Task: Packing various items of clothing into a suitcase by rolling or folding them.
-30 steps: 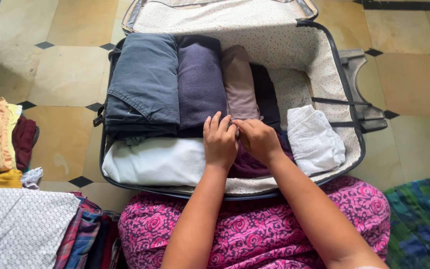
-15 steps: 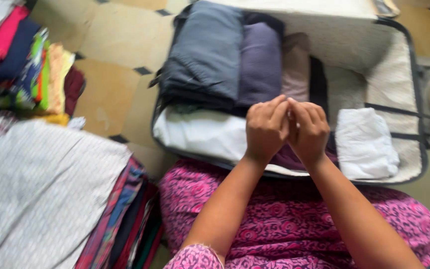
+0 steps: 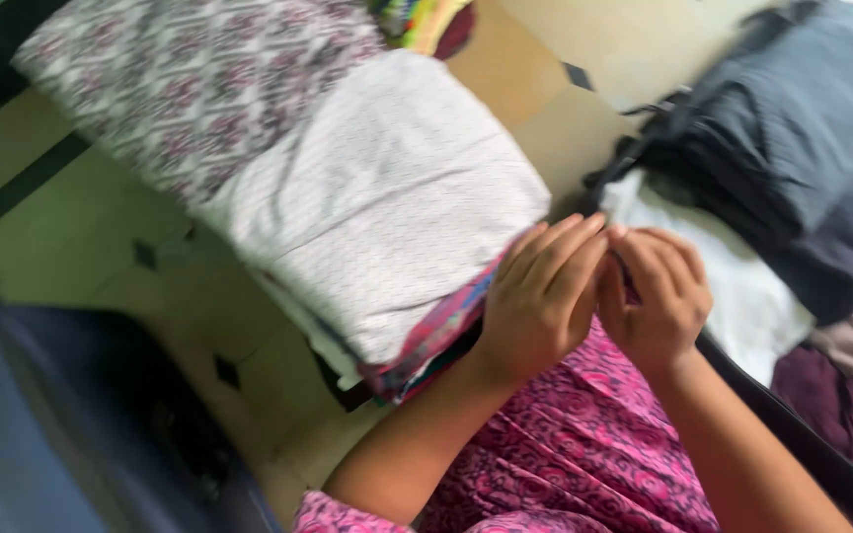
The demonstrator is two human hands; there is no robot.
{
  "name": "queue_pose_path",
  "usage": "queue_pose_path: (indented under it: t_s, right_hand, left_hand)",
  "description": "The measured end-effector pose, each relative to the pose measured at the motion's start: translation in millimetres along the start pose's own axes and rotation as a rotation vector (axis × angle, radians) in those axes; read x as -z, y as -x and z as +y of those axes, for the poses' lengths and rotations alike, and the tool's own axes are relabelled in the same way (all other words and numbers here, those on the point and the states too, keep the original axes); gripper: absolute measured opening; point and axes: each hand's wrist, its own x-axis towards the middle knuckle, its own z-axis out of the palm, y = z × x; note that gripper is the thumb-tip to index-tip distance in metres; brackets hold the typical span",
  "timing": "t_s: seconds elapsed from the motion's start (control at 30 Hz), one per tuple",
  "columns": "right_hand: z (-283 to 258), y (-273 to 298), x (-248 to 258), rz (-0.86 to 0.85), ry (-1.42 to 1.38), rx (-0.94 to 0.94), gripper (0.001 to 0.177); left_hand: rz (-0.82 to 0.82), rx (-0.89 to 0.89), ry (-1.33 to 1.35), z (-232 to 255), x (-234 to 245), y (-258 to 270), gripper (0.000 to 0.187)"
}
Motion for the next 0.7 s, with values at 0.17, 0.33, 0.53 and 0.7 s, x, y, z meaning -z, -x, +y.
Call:
queue_pose_path:
  t_s: [0.17, 0.33, 0.53, 0.7]
  right_hand:
    - [-65.9, -19.8, -29.8, -0.191, -0.252, 0.168, 0.029]
    - [-112.8, -33.0, -51.5, -0.372, -0.322, 0.293, 0.044]
    - [-158.2, -56.8, -75.7, -0.623, -0.360, 0.240, 0.083]
    - [-169.0, -58.6, -81.2, -0.721, -0.225, 0.131, 0.092]
  left_hand:
    - [-0.057, 0.147, -0.168, -7.4, 95.4, 36.0, 0.033]
    - [0.105, 0.347, -0.247, -29.8, 132.1, 57.7, 0.034]
    - [0.531, 0.635, 0.026, -73.4, 129.6, 79.9, 0.065]
    - [0.624, 0.882, 0.576, -103.1, 144.8, 74.8, 0.093]
